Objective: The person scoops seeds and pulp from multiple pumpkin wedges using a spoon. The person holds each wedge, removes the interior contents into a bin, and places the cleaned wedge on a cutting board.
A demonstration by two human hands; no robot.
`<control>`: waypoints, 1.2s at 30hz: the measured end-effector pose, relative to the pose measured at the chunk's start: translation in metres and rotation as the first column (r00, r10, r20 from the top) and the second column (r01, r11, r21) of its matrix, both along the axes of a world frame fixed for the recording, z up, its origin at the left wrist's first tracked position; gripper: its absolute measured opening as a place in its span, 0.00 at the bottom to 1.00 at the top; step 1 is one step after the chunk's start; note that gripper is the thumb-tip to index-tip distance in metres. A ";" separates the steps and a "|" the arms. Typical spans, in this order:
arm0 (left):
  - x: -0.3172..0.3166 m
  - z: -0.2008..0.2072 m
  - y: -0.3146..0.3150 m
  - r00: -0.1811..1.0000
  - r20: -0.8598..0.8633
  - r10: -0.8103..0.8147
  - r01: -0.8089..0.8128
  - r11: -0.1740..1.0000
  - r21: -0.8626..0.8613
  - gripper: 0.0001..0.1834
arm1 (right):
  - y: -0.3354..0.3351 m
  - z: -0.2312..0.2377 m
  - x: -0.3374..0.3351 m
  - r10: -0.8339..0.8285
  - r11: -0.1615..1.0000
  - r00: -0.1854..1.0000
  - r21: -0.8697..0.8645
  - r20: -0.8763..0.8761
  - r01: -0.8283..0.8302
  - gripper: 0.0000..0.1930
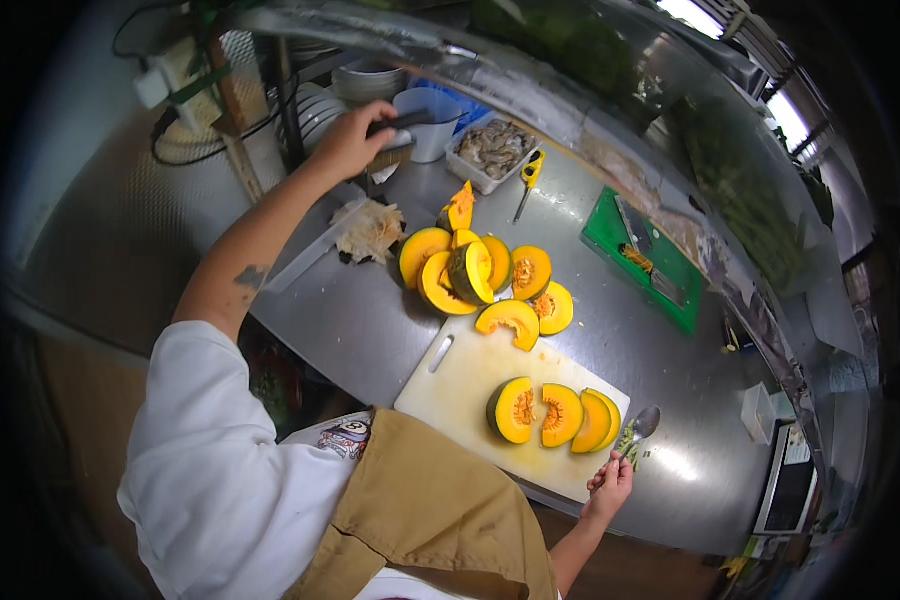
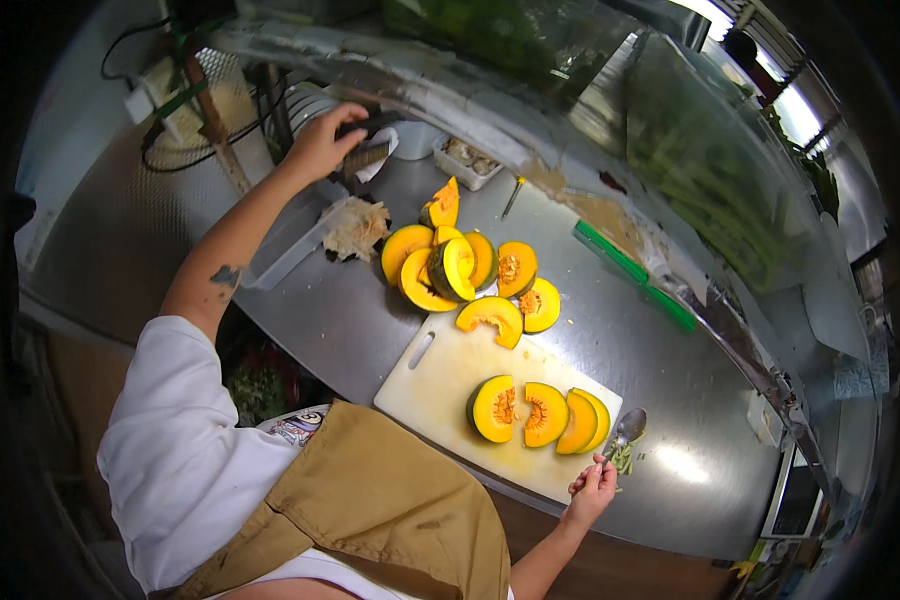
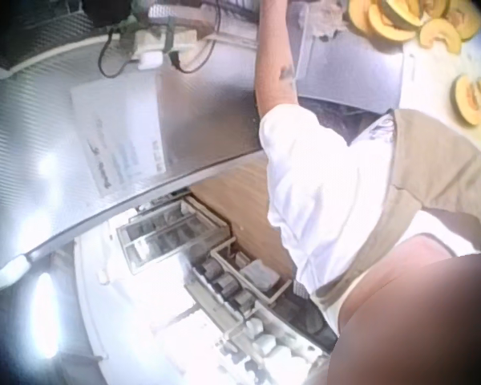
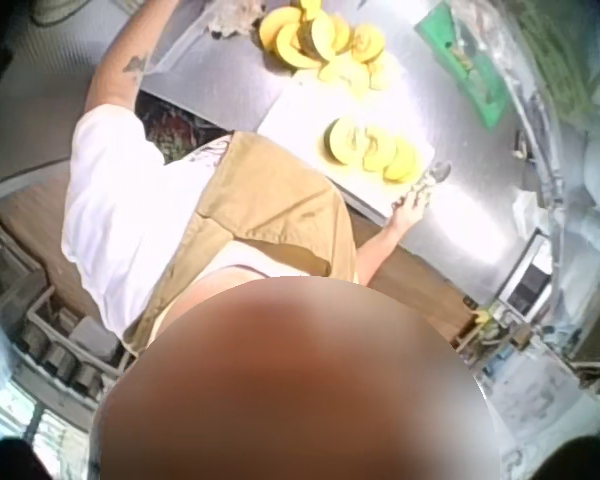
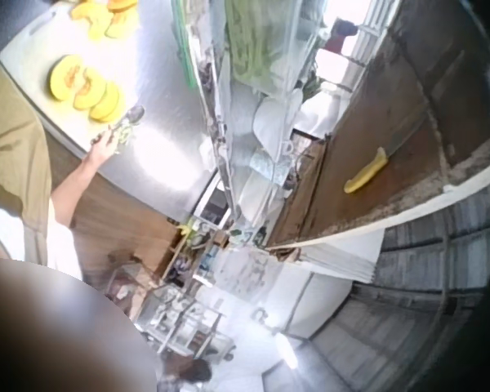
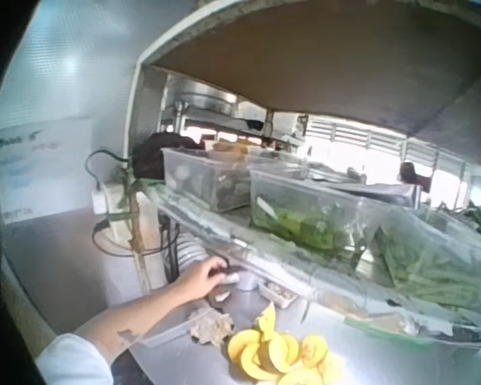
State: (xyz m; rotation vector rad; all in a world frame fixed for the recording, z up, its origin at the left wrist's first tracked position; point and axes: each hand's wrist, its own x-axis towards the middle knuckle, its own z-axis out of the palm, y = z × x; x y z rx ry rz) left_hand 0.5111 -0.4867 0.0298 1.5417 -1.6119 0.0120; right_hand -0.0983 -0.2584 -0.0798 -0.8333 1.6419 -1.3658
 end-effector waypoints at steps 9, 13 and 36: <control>0.022 -0.043 -0.180 0.878 0.412 0.245 -0.300 0.951 0.074 0.15 | 0.036 0.009 0.062 -0.184 0.973 0.983 0.139 -0.016 0.184 0.10; -0.058 -0.053 -0.157 0.992 0.094 0.090 -0.080 0.991 -0.110 0.16 | 0.053 0.004 0.051 -0.257 0.966 0.966 0.030 0.008 0.256 0.14; -0.248 -0.161 0.135 0.551 0.406 -0.729 0.644 0.681 0.347 0.27 | -0.062 -0.070 0.090 0.252 0.967 0.928 0.032 -0.274 -0.253 0.09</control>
